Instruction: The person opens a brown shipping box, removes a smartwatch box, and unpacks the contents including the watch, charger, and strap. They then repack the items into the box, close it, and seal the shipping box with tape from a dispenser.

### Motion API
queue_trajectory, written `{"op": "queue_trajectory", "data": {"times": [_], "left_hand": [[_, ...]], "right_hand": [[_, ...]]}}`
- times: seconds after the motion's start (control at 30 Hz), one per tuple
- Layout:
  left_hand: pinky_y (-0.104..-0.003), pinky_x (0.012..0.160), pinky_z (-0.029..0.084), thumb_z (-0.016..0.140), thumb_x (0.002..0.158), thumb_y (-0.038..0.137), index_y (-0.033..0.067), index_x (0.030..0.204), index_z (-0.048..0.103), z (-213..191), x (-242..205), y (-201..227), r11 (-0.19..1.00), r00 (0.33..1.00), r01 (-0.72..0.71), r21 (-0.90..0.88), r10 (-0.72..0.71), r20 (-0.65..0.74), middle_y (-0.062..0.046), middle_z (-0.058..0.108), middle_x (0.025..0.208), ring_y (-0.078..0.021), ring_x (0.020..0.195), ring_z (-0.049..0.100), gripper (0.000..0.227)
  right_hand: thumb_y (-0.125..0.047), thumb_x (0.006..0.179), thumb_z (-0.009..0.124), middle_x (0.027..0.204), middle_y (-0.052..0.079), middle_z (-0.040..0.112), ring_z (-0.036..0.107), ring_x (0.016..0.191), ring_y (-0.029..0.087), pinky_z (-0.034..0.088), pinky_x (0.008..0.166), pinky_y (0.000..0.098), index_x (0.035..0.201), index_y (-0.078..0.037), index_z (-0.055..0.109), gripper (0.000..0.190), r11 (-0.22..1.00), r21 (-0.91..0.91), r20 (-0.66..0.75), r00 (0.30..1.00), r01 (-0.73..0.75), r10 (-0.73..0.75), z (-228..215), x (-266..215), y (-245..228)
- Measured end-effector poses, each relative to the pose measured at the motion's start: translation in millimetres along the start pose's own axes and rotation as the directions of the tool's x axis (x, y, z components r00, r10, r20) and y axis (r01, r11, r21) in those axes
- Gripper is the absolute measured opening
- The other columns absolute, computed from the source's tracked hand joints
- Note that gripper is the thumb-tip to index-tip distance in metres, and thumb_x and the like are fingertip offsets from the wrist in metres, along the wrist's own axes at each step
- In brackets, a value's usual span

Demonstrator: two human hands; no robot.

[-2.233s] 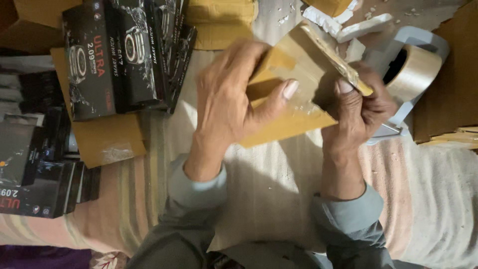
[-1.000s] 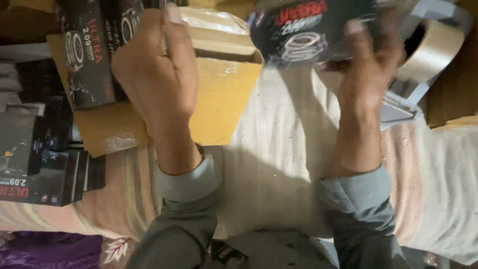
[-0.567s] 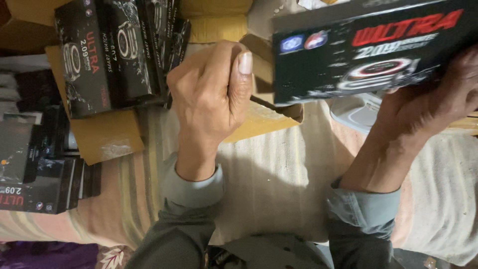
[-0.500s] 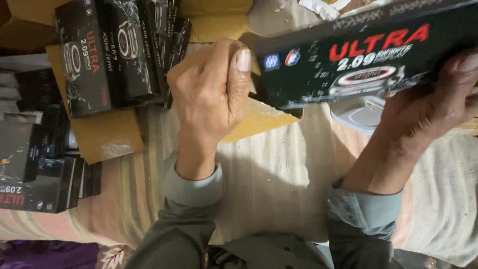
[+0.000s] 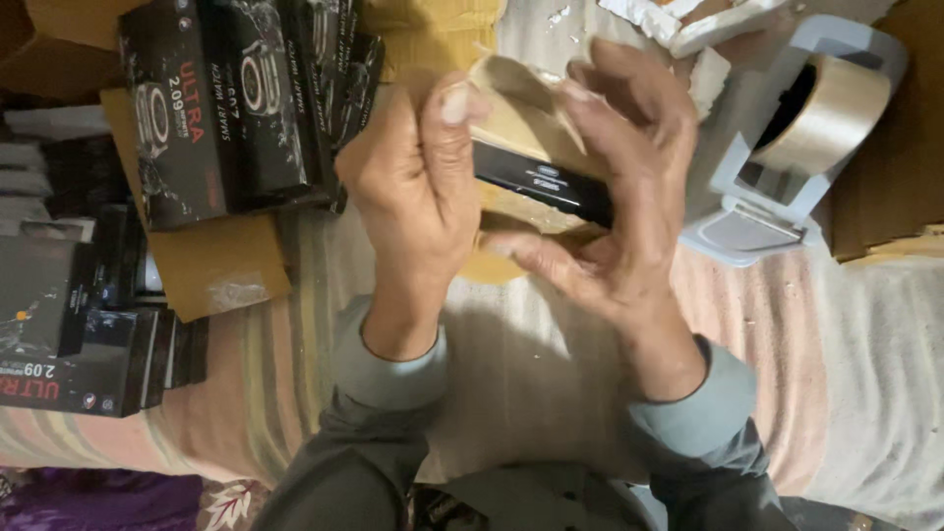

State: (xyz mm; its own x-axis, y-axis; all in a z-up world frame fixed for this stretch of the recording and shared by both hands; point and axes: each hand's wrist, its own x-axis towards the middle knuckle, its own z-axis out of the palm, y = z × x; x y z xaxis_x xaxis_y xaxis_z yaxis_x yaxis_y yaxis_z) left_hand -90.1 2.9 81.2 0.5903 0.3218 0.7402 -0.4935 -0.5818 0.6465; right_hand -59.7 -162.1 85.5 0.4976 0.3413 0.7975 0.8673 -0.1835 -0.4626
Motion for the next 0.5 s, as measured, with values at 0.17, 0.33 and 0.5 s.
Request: {"op": "queue_trajectory", "data": {"times": [0.17,0.33,0.5], "left_hand": [[-0.026,0.073,0.052,0.05,0.117,0.035,0.0044,0.108,0.059,16.1,-6.4,-6.8,0.936,0.975,0.03,-0.352,-0.105,-0.195,-0.002,0.063,0.095,-0.0094,0.084,0.062,0.033],[-0.024,0.07,0.048,0.059,0.112,0.03,0.0018,0.105,0.061,41.6,-10.0,-28.4,0.975,0.996,0.047,-0.217,-0.062,-0.064,-0.001,0.055,0.092,-0.0093,0.08,0.055,0.029],[-0.025,0.077,0.048,0.056,0.118,0.025,0.0011,0.102,0.057,47.2,-12.0,-31.9,0.976,1.0,0.013,-0.218,-0.011,0.009,-0.003,0.055,0.096,-0.0101,0.085,0.054,0.028]], "right_hand": [[-0.035,0.087,0.088,0.137,0.014,0.046,0.058,0.125,0.023,0.063,0.097,0.0371,0.123,-0.002,0.052,0.061,0.944,0.297,-0.219,0.952,-0.144,0.214,13.6,-4.6,-0.4],[-0.019,0.1,0.088,0.121,0.008,0.058,0.057,0.112,0.014,0.049,0.1,0.0282,0.117,-0.002,0.059,0.037,0.937,0.174,-0.161,0.93,-0.303,0.331,7.5,-18.4,23.9],[-0.019,0.109,0.073,0.107,0.006,0.059,0.053,0.095,0.01,0.043,0.09,0.024,0.116,-0.002,0.056,0.024,0.776,0.525,-0.223,0.824,-0.348,0.52,15.1,-23.4,41.5]]}}
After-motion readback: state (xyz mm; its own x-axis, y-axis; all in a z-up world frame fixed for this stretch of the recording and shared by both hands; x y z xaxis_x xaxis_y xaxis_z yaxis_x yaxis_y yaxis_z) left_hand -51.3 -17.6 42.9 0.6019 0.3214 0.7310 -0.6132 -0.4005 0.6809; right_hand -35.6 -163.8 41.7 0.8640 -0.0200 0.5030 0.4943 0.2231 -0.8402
